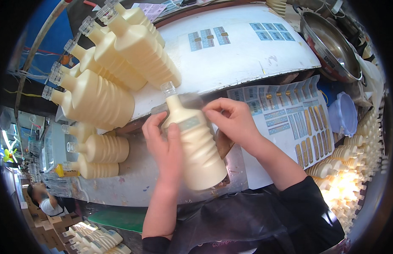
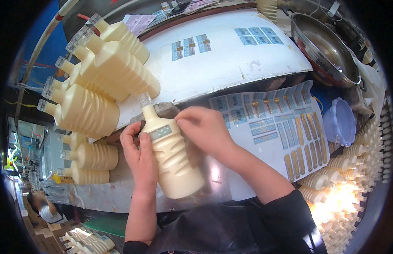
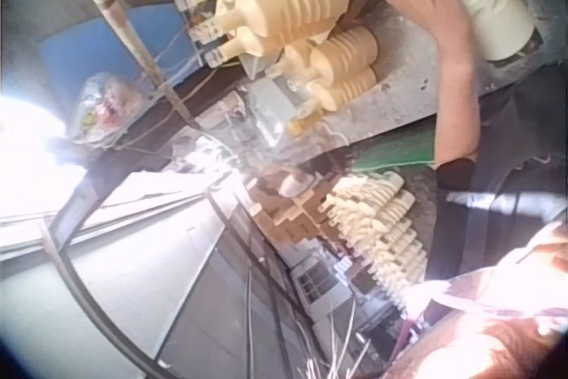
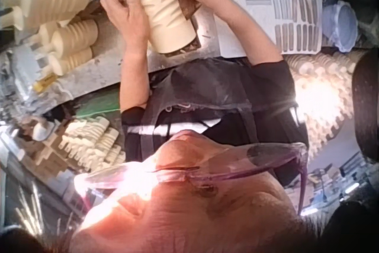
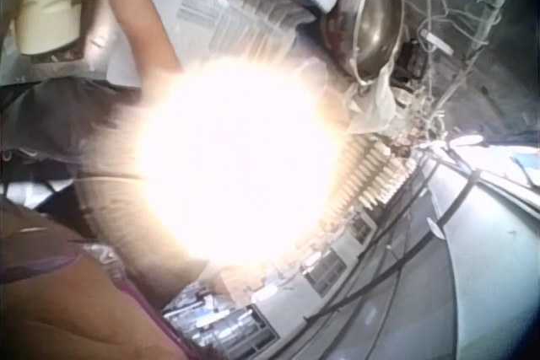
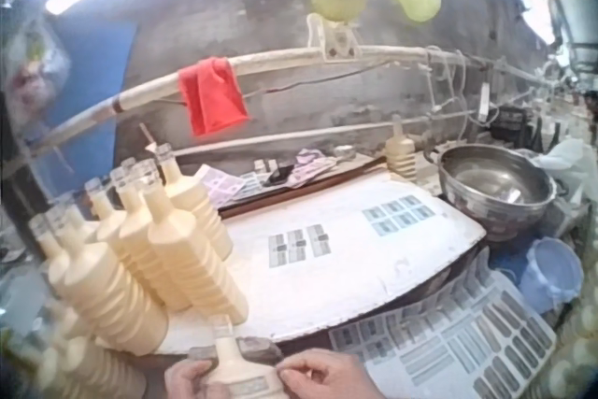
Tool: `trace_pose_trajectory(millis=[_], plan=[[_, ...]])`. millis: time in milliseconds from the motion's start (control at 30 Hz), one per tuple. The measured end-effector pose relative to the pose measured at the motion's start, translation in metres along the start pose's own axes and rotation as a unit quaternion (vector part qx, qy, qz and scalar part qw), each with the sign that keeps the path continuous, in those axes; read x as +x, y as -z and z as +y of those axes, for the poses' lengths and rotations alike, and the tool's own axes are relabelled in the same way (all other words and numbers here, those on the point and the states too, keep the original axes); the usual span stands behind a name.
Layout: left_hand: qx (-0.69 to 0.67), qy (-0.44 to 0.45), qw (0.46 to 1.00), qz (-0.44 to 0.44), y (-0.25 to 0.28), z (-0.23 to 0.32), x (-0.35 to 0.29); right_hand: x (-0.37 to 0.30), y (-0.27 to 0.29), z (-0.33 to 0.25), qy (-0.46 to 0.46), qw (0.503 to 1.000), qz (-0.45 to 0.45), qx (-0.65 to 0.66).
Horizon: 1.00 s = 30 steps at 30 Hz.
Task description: The person repeatedly picks up cream-colored plastic bottles, applies rectangular labels to their sides, smooths the labels, and places the bottles back on the table. The process is repeated for multiple bottles in a continuous assembly-line manner.
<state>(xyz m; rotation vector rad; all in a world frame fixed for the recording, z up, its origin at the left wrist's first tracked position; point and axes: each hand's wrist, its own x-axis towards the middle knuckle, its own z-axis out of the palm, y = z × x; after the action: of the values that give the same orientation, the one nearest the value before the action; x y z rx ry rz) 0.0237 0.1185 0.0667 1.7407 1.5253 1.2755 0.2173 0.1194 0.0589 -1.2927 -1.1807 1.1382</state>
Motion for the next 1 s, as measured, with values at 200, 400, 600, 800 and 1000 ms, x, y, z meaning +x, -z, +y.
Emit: trace_pose_trajectory(millis=[200,400,600,800,1000], plan=[[0.103,-0.164,0.981,-0.034,0.01,0.018,0.014,-0.006,-0.013,-0.018,0.104,0.989,0.013,-0.104],[0.123,-0.218,0.964,-0.092,0.019,0.018,0.031,-0.007,-0.013,-0.022,0.107,0.987,0.013,-0.117],[0.144,-0.248,0.948,-0.138,0.022,0.021,0.037,-0.005,-0.013,-0.021,0.12,0.984,0.011,-0.134],[0.142,-0.254,0.944,-0.158,0.024,0.02,0.039,-0.007,-0.016,-0.017,0.065,0.994,0.017,-0.092],[0.107,-0.227,0.957,-0.143,0.024,0.015,0.038,-0.011,-0.016,-0.015,0.104,0.988,0.022,-0.112]])
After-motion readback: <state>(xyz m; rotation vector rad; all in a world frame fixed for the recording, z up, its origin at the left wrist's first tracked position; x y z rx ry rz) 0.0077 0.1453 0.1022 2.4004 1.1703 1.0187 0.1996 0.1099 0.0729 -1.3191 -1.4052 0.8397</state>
